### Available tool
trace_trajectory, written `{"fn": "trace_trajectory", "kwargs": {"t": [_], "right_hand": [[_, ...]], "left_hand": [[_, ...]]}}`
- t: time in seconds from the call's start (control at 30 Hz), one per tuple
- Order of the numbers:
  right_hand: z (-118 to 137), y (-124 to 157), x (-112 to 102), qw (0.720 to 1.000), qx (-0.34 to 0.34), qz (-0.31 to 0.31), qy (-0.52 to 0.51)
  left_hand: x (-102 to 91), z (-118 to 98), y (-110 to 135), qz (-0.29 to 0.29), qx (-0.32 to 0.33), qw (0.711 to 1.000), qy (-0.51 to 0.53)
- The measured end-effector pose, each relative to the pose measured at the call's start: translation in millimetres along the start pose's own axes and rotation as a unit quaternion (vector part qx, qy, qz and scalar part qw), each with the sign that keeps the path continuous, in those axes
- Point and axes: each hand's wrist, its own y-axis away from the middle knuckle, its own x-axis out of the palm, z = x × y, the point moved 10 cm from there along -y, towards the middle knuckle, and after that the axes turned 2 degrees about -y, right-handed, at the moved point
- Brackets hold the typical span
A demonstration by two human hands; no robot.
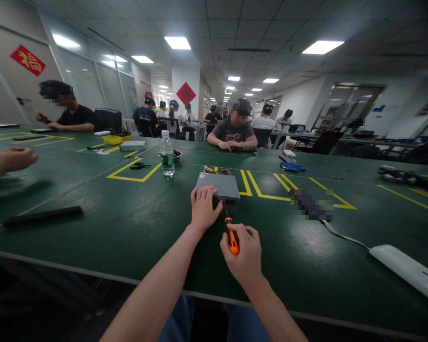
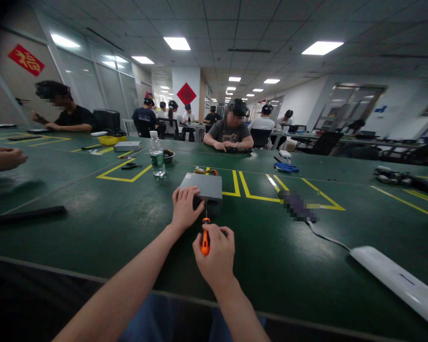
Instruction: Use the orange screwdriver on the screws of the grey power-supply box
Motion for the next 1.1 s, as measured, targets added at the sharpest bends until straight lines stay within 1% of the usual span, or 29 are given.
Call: {"fn": "trace_trajectory", "kwargs": {"t": [0.07,0.13,0.2,0.33,0.4,0.5,0.57,0.67,0.8,0.87,0.97,1.1], "right_hand": [[3.3,-0.8,1.5,1.000,-0.016,0.012,0.003],[2.2,-1.9,2.8,1.000,-0.012,0.023,0.007],[-1.3,-2.5,3.4,1.000,0.003,0.026,0.004],[-12.5,-0.8,2.0,0.998,0.052,0.010,-0.014],[-9.4,-0.1,3.0,0.999,0.035,0.011,-0.011],[0.7,0.1,7.3,0.999,-0.014,0.036,0.008],[2.2,-0.5,9.2,0.998,-0.018,0.050,0.013],[-0.8,-1.8,8.6,0.999,0.003,0.052,-0.003],[-11.3,-1.2,2.6,0.998,0.053,0.015,-0.022],[-8.8,-0.5,3.2,0.999,0.037,0.014,-0.015],[-0.4,0.0,7.3,0.999,-0.010,0.035,0.006],[-1.3,-1.4,8.5,0.999,-0.002,0.050,0.001]], "left_hand": [[0.0,-0.1,0.0,-0.001,0.002,1.000,0.000],[0.3,0.0,0.1,-0.001,0.003,1.000,0.000],[1.0,0.1,0.2,0.000,0.003,1.000,0.000],[0.9,-0.2,0.1,-0.001,0.002,1.000,0.000],[0.4,-0.1,0.1,-0.001,0.001,1.000,-0.001],[0.9,-0.1,0.2,0.005,0.001,1.000,-0.004],[1.2,-0.1,0.3,0.006,0.002,1.000,-0.006],[1.0,-0.5,0.4,0.002,0.005,1.000,-0.004],[1.0,-0.4,0.4,-0.001,0.005,1.000,-0.001],[0.8,0.1,0.3,-0.002,0.004,1.000,-0.002],[0.1,0.0,0.3,-0.006,0.004,1.000,0.000],[-0.1,0.1,0.2,-0.009,0.003,1.000,0.000]]}}
